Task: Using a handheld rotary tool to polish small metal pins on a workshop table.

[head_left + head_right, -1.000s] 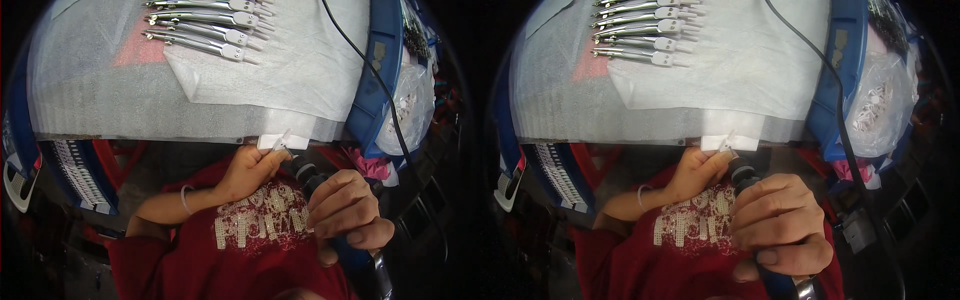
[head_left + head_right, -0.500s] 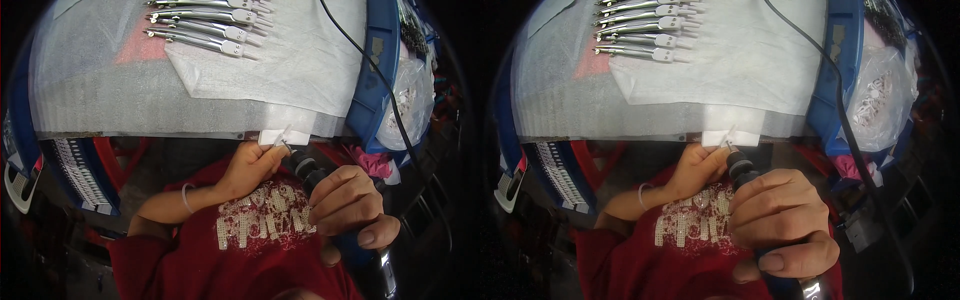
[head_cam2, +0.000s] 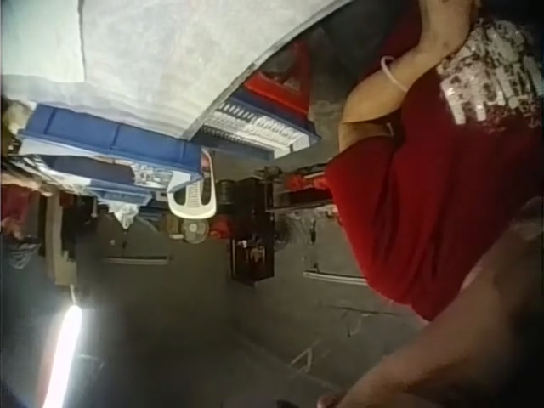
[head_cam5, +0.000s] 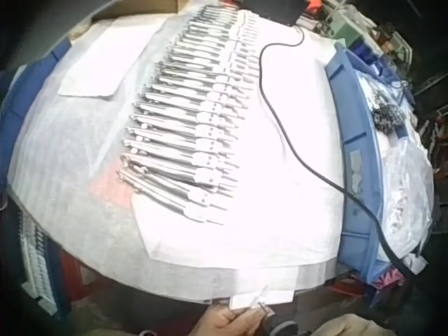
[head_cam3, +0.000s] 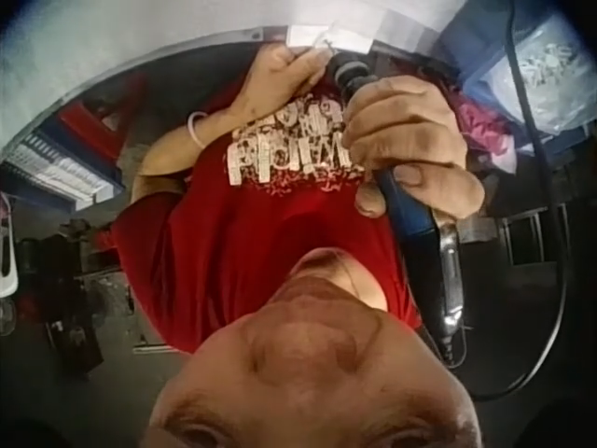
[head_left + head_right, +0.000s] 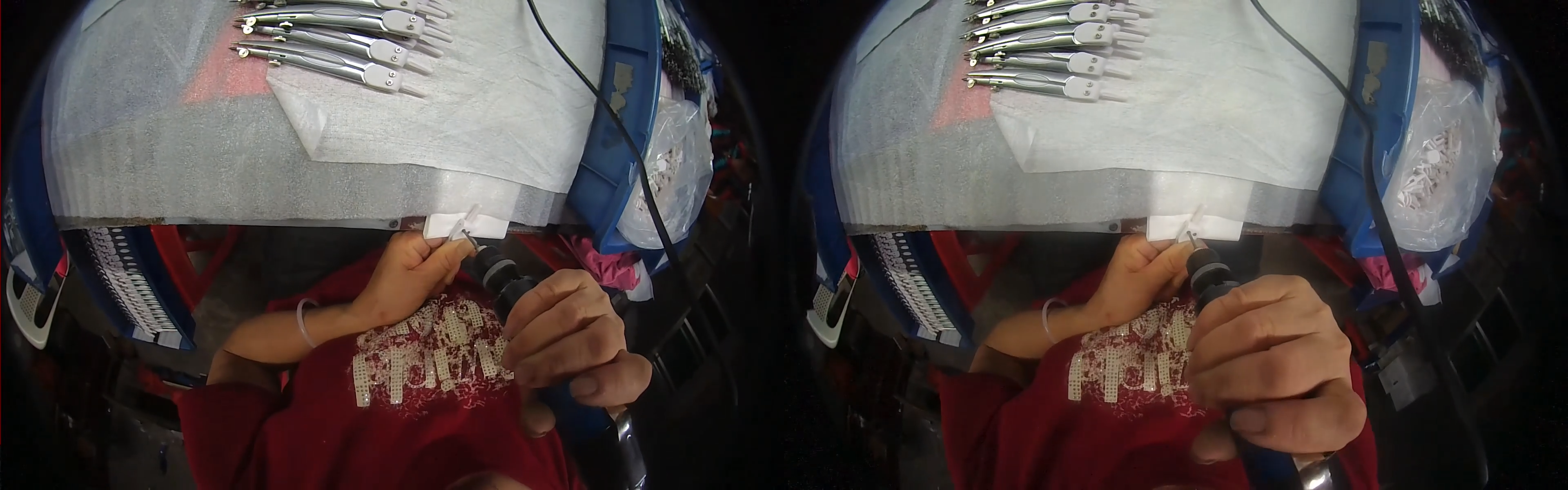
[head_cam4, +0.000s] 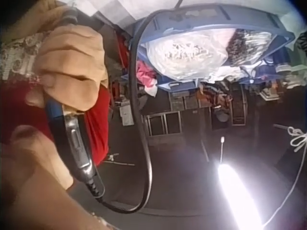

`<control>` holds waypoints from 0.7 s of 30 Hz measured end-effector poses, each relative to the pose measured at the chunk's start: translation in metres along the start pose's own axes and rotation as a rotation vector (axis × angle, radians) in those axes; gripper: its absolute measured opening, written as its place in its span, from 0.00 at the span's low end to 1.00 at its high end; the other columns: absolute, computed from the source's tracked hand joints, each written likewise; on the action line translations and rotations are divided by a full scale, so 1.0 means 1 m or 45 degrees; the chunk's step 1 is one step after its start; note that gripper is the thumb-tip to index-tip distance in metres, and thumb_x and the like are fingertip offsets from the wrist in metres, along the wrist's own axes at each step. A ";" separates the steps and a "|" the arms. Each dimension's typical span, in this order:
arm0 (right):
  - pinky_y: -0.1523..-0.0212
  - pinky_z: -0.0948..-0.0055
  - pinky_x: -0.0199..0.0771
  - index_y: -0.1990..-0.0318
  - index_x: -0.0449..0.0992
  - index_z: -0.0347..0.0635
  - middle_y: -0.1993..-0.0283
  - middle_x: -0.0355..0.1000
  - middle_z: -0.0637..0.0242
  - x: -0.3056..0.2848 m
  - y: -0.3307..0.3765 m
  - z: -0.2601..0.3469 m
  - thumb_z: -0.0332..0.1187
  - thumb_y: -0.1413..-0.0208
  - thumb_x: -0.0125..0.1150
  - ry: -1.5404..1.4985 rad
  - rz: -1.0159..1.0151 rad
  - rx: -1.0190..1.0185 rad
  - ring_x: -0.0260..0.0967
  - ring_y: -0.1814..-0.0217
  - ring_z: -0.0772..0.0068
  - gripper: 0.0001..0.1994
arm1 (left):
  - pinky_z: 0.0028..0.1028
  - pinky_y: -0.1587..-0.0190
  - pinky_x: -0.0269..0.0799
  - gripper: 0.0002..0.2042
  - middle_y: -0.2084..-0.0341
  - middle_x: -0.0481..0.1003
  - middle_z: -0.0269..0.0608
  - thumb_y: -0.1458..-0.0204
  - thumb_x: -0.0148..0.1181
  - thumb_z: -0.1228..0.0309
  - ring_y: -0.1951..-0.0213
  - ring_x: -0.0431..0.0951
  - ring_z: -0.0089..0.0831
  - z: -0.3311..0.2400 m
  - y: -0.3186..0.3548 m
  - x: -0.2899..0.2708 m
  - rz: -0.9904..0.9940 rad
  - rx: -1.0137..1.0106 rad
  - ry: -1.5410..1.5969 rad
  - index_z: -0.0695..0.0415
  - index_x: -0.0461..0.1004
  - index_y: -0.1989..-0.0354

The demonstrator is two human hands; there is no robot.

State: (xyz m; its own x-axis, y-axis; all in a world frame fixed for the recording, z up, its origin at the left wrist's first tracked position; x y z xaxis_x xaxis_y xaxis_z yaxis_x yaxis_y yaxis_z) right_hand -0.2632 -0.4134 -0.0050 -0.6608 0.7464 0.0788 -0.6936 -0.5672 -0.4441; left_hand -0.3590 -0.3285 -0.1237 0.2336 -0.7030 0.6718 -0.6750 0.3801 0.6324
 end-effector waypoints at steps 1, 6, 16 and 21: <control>0.79 0.74 0.74 0.63 0.63 0.43 0.74 0.73 0.60 0.000 0.000 -0.001 0.31 0.57 0.73 0.000 0.002 -0.004 0.73 0.77 0.67 0.20 | 0.15 0.82 0.55 0.12 0.85 0.66 0.24 0.40 0.52 0.67 0.83 0.60 0.11 0.001 -0.001 -0.001 -0.009 0.020 -0.006 0.61 0.76 0.68; 0.78 0.73 0.75 0.60 0.64 0.43 0.73 0.73 0.60 -0.001 0.003 0.001 0.30 0.56 0.72 0.000 0.022 -0.011 0.73 0.76 0.66 0.21 | 0.15 0.82 0.54 0.12 0.85 0.66 0.24 0.39 0.52 0.67 0.83 0.60 0.10 0.004 -0.001 -0.002 -0.026 0.016 0.022 0.62 0.76 0.68; 0.76 0.71 0.77 0.57 0.63 0.44 0.72 0.73 0.59 -0.008 0.008 0.007 0.31 0.58 0.73 0.017 -0.056 -0.010 0.74 0.75 0.65 0.24 | 0.16 0.81 0.51 0.14 0.87 0.65 0.24 0.39 0.50 0.67 0.84 0.58 0.11 -0.005 0.000 0.001 0.004 -0.016 -0.015 0.59 0.73 0.75; 0.77 0.71 0.76 0.58 0.63 0.44 0.72 0.73 0.59 -0.008 0.005 0.008 0.30 0.58 0.73 -0.006 -0.023 0.035 0.74 0.76 0.65 0.23 | 0.15 0.82 0.51 0.12 0.86 0.66 0.24 0.39 0.50 0.68 0.84 0.58 0.11 -0.003 0.001 0.000 0.016 -0.015 -0.040 0.61 0.76 0.67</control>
State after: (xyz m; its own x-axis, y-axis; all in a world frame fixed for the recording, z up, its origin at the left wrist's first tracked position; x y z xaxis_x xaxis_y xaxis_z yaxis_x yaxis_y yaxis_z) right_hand -0.2634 -0.4248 -0.0009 -0.6493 0.7550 0.0912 -0.7133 -0.5630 -0.4175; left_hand -0.3574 -0.3263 -0.1225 0.2031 -0.7165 0.6674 -0.6693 0.3959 0.6287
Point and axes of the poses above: each hand's wrist, its own y-axis away from the middle knuckle, its own x-axis out of the palm, z = x × y, the point moved 3 cm from there along -y, towards the middle knuckle
